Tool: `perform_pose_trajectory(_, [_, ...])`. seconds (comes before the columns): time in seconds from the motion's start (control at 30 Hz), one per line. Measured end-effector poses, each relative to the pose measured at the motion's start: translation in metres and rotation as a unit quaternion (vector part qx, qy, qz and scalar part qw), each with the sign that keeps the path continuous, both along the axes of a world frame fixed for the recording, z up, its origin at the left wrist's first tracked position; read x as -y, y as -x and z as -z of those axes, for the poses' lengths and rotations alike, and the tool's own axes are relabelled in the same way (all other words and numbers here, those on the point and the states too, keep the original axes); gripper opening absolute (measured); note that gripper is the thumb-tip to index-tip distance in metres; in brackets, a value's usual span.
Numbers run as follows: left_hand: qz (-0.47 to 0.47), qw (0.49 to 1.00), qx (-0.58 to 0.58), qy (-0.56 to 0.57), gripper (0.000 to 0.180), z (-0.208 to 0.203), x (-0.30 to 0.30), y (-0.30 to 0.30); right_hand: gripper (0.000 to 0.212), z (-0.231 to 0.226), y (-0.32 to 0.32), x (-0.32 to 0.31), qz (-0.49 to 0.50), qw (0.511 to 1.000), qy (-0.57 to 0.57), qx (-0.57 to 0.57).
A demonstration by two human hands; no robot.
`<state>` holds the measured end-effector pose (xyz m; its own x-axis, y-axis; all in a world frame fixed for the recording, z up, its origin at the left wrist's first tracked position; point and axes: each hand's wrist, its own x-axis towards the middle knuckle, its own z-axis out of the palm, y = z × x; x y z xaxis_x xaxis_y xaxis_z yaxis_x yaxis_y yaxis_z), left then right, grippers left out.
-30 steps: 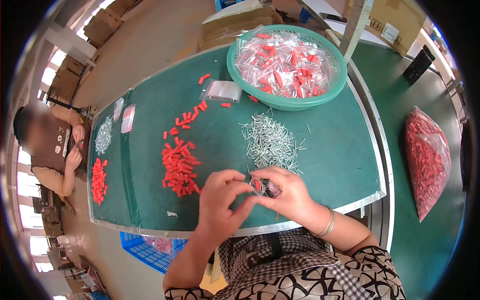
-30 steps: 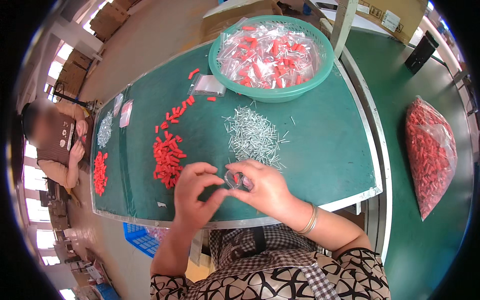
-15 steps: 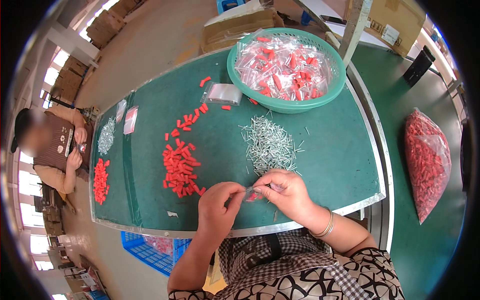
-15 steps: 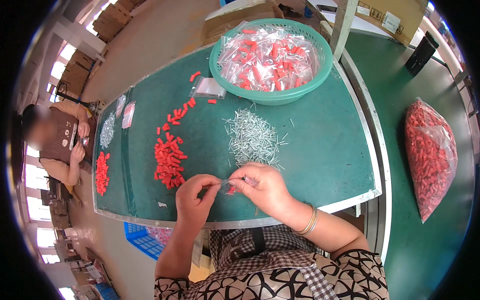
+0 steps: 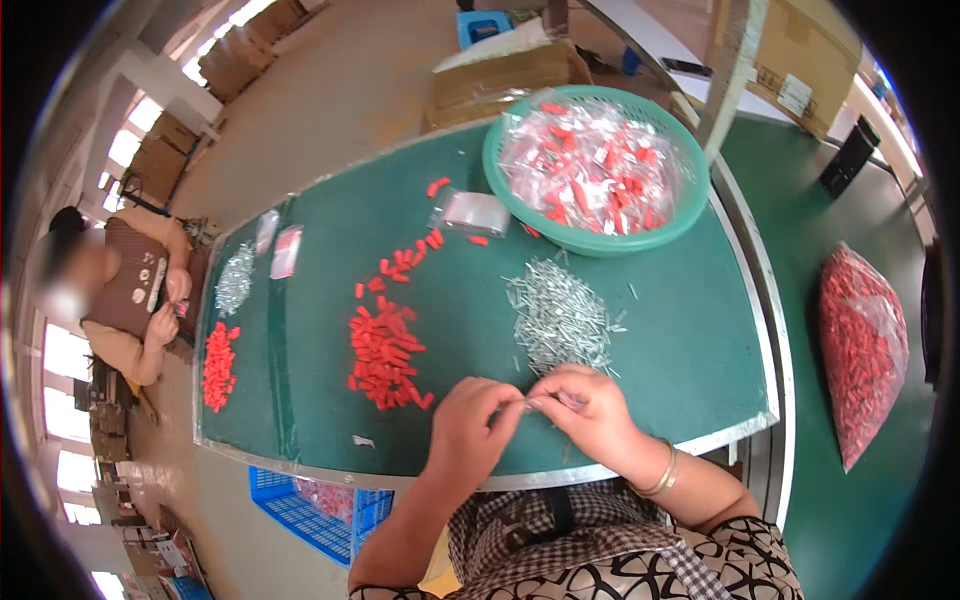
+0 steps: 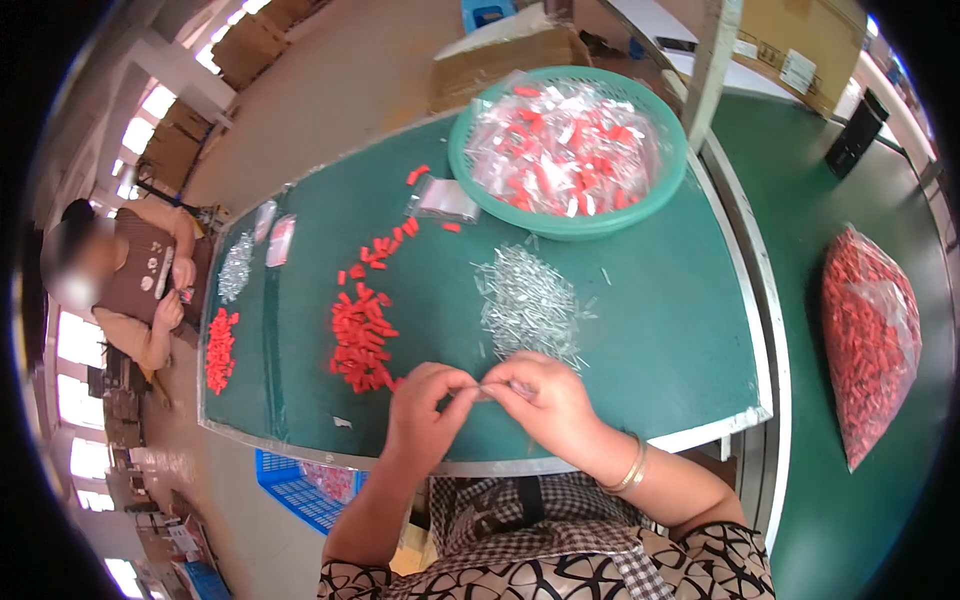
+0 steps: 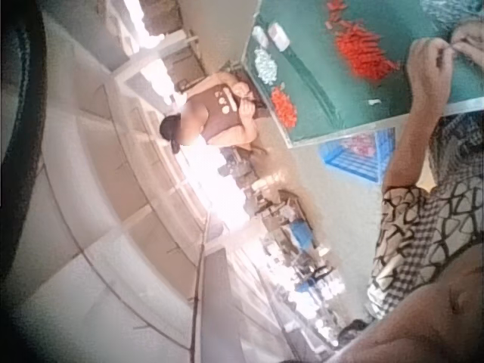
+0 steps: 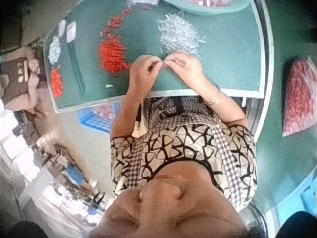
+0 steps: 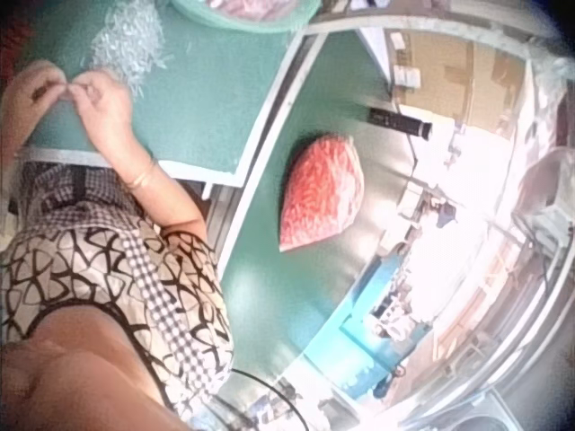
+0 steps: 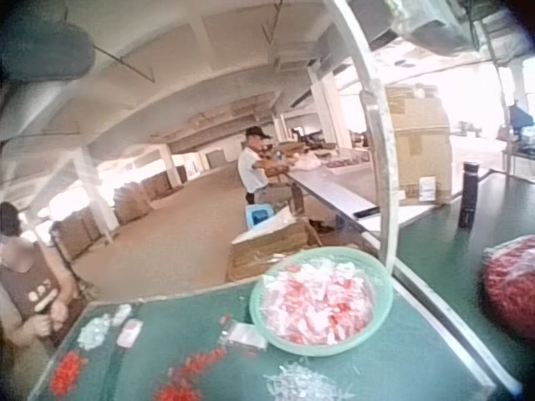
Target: The person sorts metal pins and red plastic caps into small plastic bags by hand at an assembly station.
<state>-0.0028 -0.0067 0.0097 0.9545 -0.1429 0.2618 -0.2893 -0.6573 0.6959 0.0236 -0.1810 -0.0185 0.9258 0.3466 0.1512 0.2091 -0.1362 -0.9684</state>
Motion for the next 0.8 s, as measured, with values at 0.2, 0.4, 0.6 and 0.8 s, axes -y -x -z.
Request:
perform_pose_trajectory(0.2, [0.000,0.999,-0.029,0.044,0.009,0.000,0.000,0.003,0.004,0.004,0.004,0.003,0.025,0.999,-0.030,-0.006])
perform_pose_trajectory(0.4, [-0.002,0.998,-0.031,0.050,0.008,-0.001,-0.002,0.002,0.006,0.003,0.001,0.003,0.005,0.998,-0.064,0.025])
perform_pose_trajectory(0.6, [0.020,0.998,-0.021,0.058,0.006,-0.003,-0.005,0.003,0.006,0.006,0.003,0.003,-0.001,0.996,-0.085,0.010])
perform_pose_trajectory(0.8, [0.014,0.994,-0.057,0.087,0.005,-0.002,-0.010,0.004,0.007,0.007,0.003,0.013,0.012,0.993,-0.074,-0.090])
